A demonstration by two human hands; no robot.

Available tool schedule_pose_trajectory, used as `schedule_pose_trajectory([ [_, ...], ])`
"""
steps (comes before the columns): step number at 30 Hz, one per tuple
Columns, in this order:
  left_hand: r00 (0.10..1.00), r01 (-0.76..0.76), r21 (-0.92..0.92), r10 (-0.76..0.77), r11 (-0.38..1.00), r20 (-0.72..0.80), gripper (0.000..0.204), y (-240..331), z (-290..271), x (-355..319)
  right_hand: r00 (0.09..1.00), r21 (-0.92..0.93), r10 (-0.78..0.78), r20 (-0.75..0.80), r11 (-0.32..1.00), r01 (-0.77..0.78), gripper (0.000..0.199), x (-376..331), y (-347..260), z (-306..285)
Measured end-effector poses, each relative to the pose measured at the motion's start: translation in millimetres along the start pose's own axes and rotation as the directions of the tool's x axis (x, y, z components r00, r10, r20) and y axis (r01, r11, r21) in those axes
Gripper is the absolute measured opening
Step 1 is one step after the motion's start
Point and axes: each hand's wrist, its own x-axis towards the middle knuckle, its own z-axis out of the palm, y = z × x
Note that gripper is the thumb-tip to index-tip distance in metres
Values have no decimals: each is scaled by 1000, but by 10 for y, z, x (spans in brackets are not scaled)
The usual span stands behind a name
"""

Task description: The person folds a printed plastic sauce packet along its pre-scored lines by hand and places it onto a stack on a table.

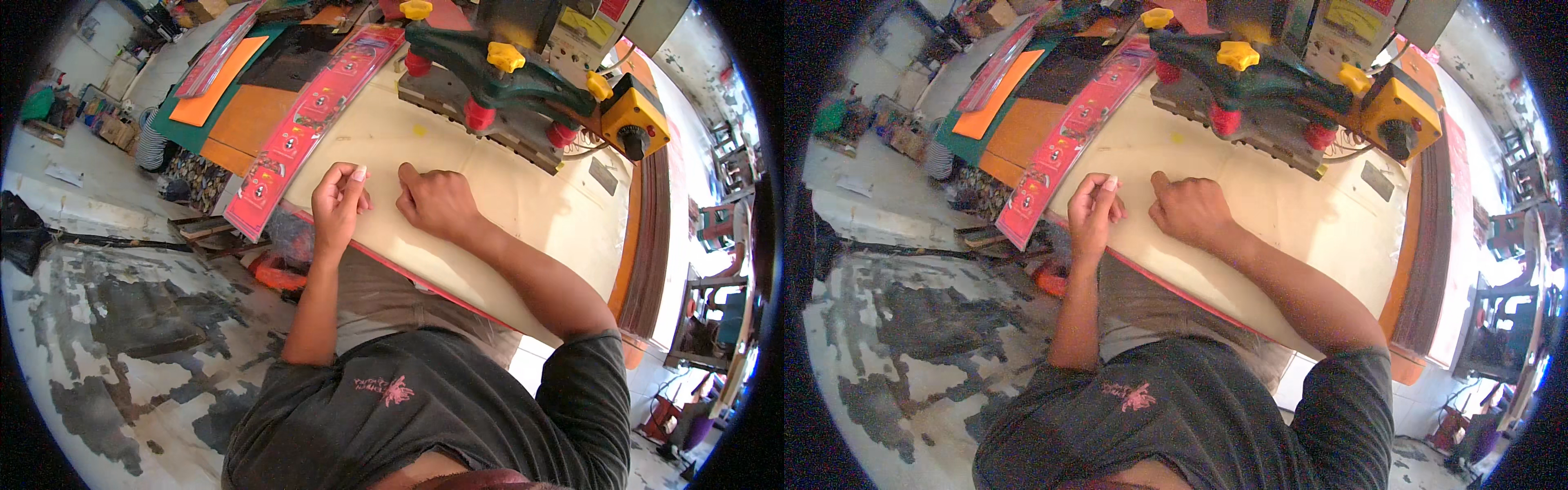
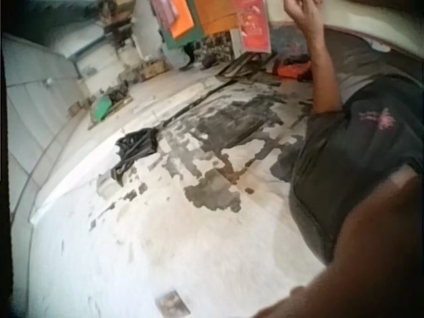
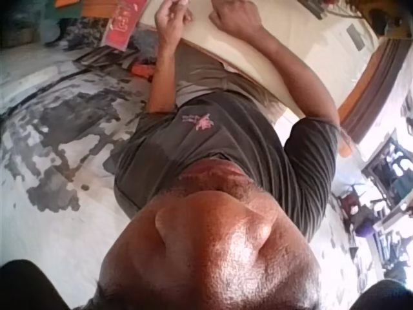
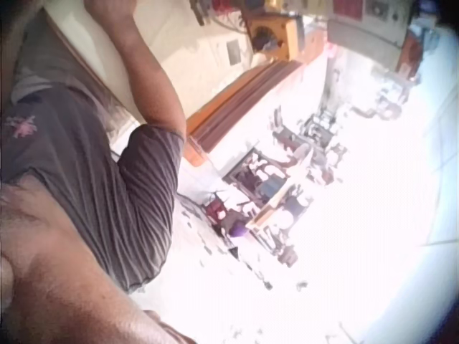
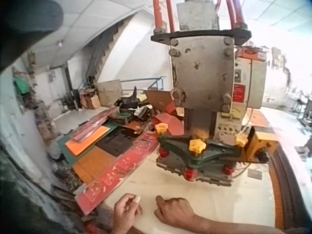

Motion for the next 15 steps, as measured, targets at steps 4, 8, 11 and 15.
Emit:
schedule_pose_trajectory([
  [4,992,84,73,-90,994,91,24,252,-10,103,1000,50,-25,16,998,25,24,-5,49,-17],
  [8,990,-17,268,-22,963,141,25,545,23,473,999,90,-36,-10,995,37,23,-55,137,-55],
  [11,984,-153,538,78,829,160,28,578,-218,919,992,135,-117,-41,983,122,23,-46,89,-39],
  [15,980,-201,706,135,680,149,38,211,-531,1505,944,240,-329,-3,917,320,21,-96,35,20],
])
